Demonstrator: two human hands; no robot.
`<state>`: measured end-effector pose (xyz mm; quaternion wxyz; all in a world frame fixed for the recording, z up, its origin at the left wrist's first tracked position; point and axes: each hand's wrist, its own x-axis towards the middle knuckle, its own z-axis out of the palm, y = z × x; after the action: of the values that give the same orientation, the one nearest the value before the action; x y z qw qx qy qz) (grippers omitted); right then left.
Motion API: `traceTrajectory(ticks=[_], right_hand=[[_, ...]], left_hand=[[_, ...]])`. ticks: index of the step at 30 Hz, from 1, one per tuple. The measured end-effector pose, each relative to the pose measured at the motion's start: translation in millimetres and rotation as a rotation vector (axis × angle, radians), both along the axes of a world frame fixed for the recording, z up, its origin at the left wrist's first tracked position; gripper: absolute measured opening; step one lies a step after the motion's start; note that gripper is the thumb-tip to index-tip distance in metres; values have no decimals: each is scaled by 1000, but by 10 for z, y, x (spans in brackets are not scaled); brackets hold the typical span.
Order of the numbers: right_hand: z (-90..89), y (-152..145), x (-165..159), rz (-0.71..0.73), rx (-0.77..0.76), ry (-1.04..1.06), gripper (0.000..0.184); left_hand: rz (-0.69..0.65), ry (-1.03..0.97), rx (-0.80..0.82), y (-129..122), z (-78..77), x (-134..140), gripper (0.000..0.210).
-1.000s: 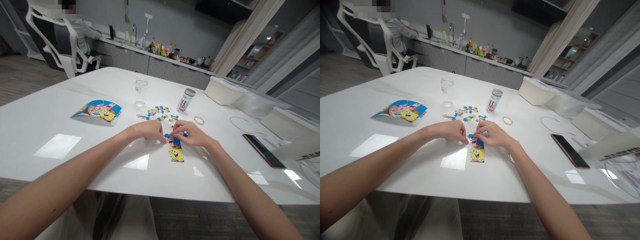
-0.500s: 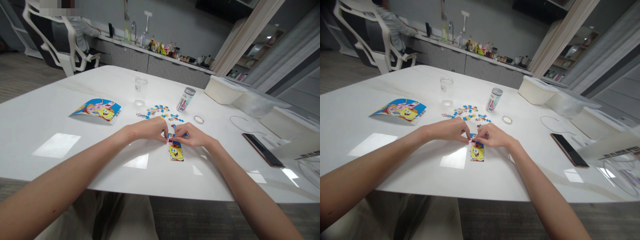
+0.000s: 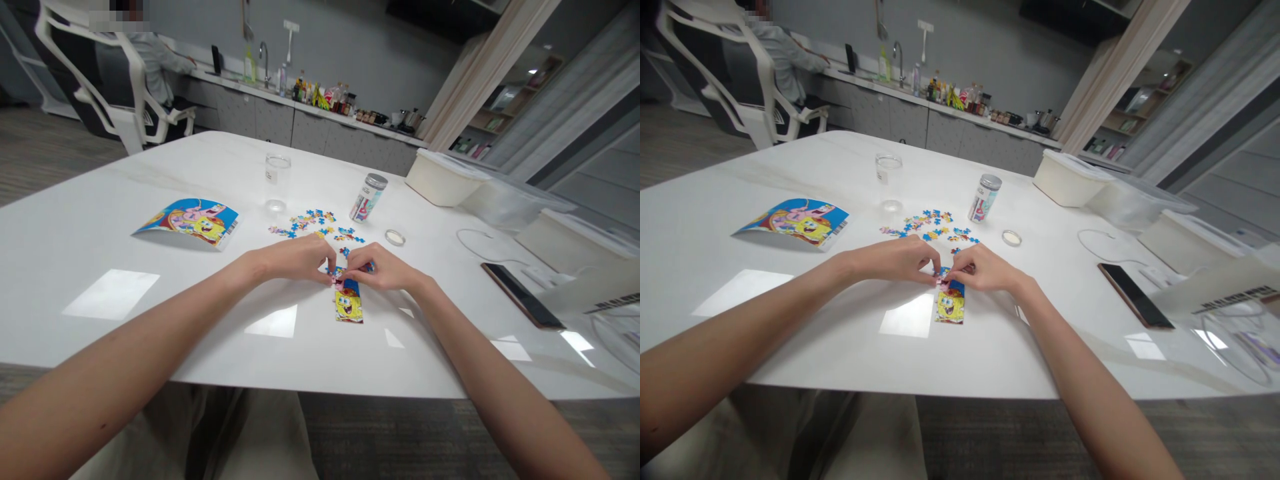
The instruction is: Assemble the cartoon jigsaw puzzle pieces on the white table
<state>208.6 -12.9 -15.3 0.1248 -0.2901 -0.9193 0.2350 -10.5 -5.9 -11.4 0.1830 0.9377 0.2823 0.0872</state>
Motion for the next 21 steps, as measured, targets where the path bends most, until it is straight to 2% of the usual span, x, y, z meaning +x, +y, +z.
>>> traceTrajectory(ticks=[3, 6, 9, 21], right_hand=[[-21, 20, 15, -97, 80, 14, 28], [-44, 37, 33, -159, 126, -77, 28], [-53, 40, 43, -156, 123, -146, 29], [-59, 33, 44, -154, 128, -156, 28]], left_hand=[[-4, 1, 4, 12, -16, -2, 17], [-6, -1, 12, 19, -29, 3, 17], [-12, 6, 13, 12, -28, 10, 17], [-8, 10, -32, -7, -39, 21, 22]])
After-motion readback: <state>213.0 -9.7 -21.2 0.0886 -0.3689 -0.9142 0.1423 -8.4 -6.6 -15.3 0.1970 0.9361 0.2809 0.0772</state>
